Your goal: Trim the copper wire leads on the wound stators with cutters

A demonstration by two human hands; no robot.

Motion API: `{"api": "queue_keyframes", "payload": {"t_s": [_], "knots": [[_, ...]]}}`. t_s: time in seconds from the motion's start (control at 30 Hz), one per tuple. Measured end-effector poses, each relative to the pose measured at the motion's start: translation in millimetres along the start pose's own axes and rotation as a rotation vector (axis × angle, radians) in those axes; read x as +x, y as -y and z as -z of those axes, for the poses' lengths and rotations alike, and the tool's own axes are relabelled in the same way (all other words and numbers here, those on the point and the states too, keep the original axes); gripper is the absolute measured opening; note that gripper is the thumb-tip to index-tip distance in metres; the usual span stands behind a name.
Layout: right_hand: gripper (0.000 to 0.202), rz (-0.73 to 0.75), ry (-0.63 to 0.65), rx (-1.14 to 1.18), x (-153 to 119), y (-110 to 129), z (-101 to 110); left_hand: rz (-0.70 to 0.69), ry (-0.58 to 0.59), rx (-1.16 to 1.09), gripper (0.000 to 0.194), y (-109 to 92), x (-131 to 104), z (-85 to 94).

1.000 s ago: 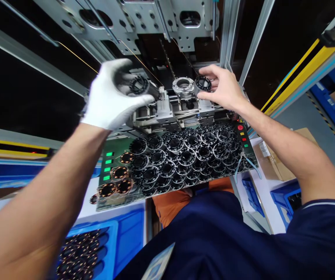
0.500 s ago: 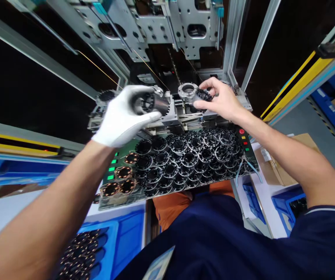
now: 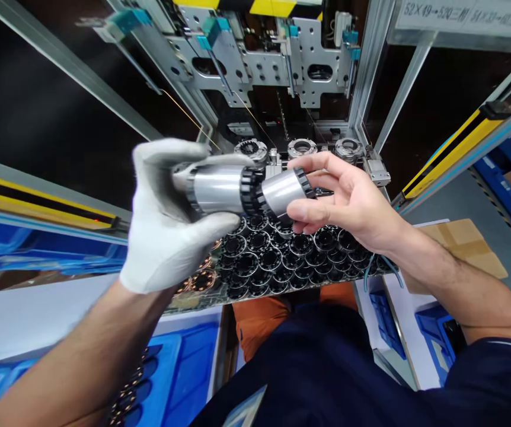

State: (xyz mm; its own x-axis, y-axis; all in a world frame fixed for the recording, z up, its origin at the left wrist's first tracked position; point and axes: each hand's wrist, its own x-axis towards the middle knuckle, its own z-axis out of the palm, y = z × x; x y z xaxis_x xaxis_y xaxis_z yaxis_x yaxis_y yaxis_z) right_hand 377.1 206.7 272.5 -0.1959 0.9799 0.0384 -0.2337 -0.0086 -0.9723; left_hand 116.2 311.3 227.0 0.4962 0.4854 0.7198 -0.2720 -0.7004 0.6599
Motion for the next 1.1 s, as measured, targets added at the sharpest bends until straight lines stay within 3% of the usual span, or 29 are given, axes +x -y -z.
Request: {"api": "queue_keyframes", "payload": {"t_s": [0.07,0.1,0.4,0.47,0.6,0.7,0.77,0.87,1.0,1.03,1.1], "knots": [[0.066,-0.009,-0.001,0.008,-4.4,-0.9,0.7,-0.068,0.060,0.129,0.104,1.4,-1.6,5.0],[0.065,-0.010,-0.002,0.009,-6.4,-1.4,1.0,-0.088,0.077,0.149,0.106,0.7,-2.8,5.9],[0.064,-0.015,-0.034,-0.115,-9.2,4.1,-0.5,0.114,0.002,-0.050,0.040,-23.2,-10.3,-6.0],[0.064,-0.004,-0.039,-0.136,-7.2,6.5,-0.2,0.108,-0.015,-0.004,0.047,-20.6,-8.3,-1.9],[0.064,0.012,-0.038,-0.162,-2.8,6.2,1.2,0.038,0.052,0.158,0.082,-5.6,-2.5,8.4],[0.069,0.004,-0.044,-0.172,0.5,2.0,3.3,0.002,0.118,0.168,0.082,5.4,1.2,9.3],[0.071,0.012,-0.048,-0.182,3.7,0.9,8.1,0.033,0.118,0.144,0.068,9.8,4.7,7.5],[0.069,0.071,-0.052,-0.289,15.3,9.1,27.0,0.093,0.122,0.152,0.053,18.0,19.9,9.0],[0.065,0.187,-0.144,-0.790,55.8,35.5,81.8,0.075,0.230,0.417,0.081,55.6,75.3,17.3],[0.065,0.213,-0.188,-0.952,70.6,40.7,100.0,0.141,0.243,0.516,0.082,71.2,94.2,17.1],[0.063,0.224,-0.306,-1.229,101.9,44.2,138.2,0.417,0.260,0.742,0.092,107.9,131.5,11.1]]}}
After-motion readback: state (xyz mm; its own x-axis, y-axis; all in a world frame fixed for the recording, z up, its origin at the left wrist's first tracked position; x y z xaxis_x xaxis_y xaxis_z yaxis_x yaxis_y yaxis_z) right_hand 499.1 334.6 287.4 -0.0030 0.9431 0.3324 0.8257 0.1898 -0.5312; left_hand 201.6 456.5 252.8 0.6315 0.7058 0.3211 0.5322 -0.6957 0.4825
